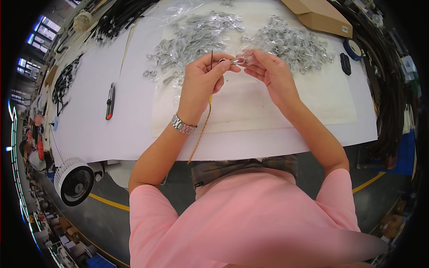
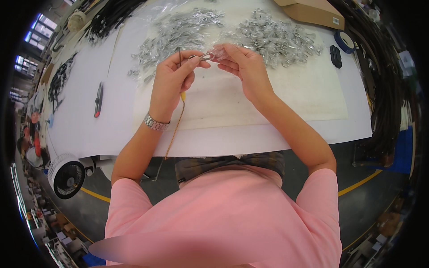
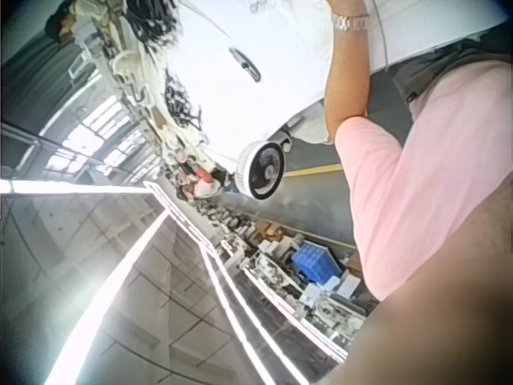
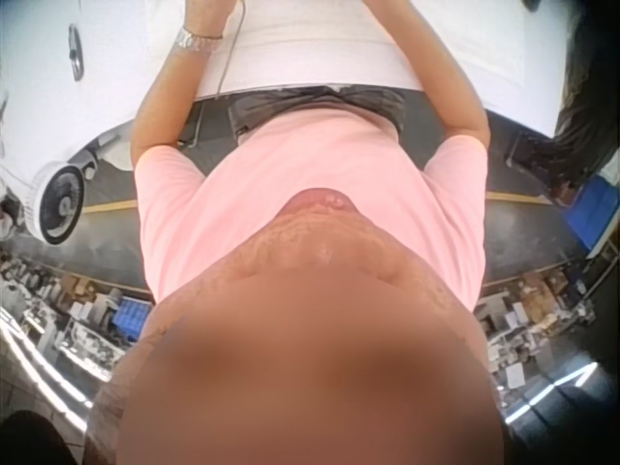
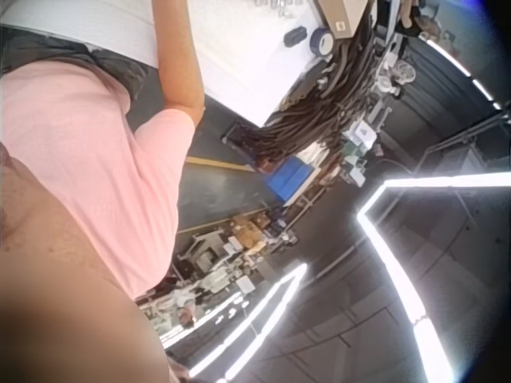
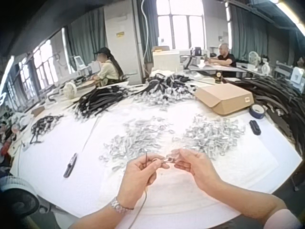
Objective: Manually inserting small metal hooks into individual plastic bags.
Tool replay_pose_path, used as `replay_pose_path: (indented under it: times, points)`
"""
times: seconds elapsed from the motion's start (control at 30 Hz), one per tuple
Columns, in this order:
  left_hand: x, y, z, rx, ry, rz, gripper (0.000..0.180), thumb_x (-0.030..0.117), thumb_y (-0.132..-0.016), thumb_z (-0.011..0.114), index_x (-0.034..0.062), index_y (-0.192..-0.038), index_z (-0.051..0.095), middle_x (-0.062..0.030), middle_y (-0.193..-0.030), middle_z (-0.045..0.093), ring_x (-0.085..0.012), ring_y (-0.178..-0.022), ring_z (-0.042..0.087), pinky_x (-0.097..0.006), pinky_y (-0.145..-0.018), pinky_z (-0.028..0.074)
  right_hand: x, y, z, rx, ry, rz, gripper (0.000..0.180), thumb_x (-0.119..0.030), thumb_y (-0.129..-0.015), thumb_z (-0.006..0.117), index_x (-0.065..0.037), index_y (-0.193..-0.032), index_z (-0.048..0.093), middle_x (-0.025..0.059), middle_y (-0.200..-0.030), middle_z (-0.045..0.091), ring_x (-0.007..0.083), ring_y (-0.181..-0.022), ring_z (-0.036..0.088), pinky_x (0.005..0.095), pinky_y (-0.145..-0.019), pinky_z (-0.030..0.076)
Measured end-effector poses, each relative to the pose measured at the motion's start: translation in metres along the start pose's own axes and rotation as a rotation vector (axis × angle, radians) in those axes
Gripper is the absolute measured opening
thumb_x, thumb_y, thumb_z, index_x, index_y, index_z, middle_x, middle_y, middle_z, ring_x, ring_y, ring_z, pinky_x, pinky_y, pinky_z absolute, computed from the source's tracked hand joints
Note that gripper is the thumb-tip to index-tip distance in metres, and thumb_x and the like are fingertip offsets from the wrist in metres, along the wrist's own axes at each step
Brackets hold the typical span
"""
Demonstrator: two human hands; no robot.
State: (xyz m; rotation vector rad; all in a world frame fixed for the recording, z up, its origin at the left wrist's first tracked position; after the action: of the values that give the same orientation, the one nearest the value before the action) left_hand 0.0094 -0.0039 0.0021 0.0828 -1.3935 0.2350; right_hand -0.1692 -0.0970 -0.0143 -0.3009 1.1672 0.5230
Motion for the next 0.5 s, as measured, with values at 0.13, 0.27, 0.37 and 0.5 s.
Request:
replay_pose_path:
  times: [0.13,0.27,0.37,0.5]
  points:
    - [0.0012,0.0013,-0.0009,-0.012,-0.017,0.002,0.023,0.014,-0.102,0.065,-0.0021,-0.117,0.069,-0.0119,-0.096,0.077,-0.0012,-0.053,0.043,-0.016,-0.048,0.033,-0.0006,-0.0013,0.0,0.031,0.012,-0.032,0.037,-0.03,-0.106,0.059,0.002,-0.121,0.071,0.0115,-0.115,0.076,0.0182,-0.105,0.073,0.0327,-0.098,0.056]
    - [0.0015,0.0017,-0.0006,0.007,-0.031,0.001,0.022,0.014,-0.101,0.065,-0.0023,-0.116,0.07,-0.0117,-0.095,0.077,-0.0012,-0.054,0.043,-0.016,-0.048,0.033,0.0016,-0.0005,0.0003,0.009,0.047,-0.058,0.037,-0.03,-0.106,0.059,0.002,-0.121,0.071,0.0124,-0.116,0.076,0.0185,-0.105,0.073,0.0323,-0.097,0.057]
    - [0.0012,0.0017,-0.0005,0.022,-0.058,-0.005,0.022,0.014,-0.101,0.066,-0.0023,-0.115,0.07,-0.0116,-0.094,0.077,-0.0013,-0.054,0.043,-0.016,-0.048,0.033,-0.0006,0.0024,0.0038,-0.028,0.015,-0.064,0.039,-0.031,-0.106,0.06,0.002,-0.121,0.071,0.0132,-0.116,0.076,0.0189,-0.106,0.073,0.032,-0.098,0.057]
    - [0.003,0.002,0.0002,0.025,-0.071,0.006,0.022,0.014,-0.101,0.066,-0.0022,-0.115,0.07,-0.0116,-0.094,0.078,-0.0013,-0.054,0.044,-0.016,-0.048,0.033,-0.0016,0.0014,0.0017,-0.016,-0.02,-0.035,0.04,-0.033,-0.106,0.06,0.003,-0.121,0.07,0.0141,-0.116,0.076,0.0196,-0.107,0.073,0.0318,-0.098,0.056]
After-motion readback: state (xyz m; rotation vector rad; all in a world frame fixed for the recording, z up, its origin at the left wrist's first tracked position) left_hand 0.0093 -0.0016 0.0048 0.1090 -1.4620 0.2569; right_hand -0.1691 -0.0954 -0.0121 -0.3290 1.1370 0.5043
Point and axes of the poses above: each hand's wrist, its own y-axis away from the middle knuckle, its own z-axis out of the palm, x = y × z, the point moved 1 cm from there along -y, towards the middle knuckle
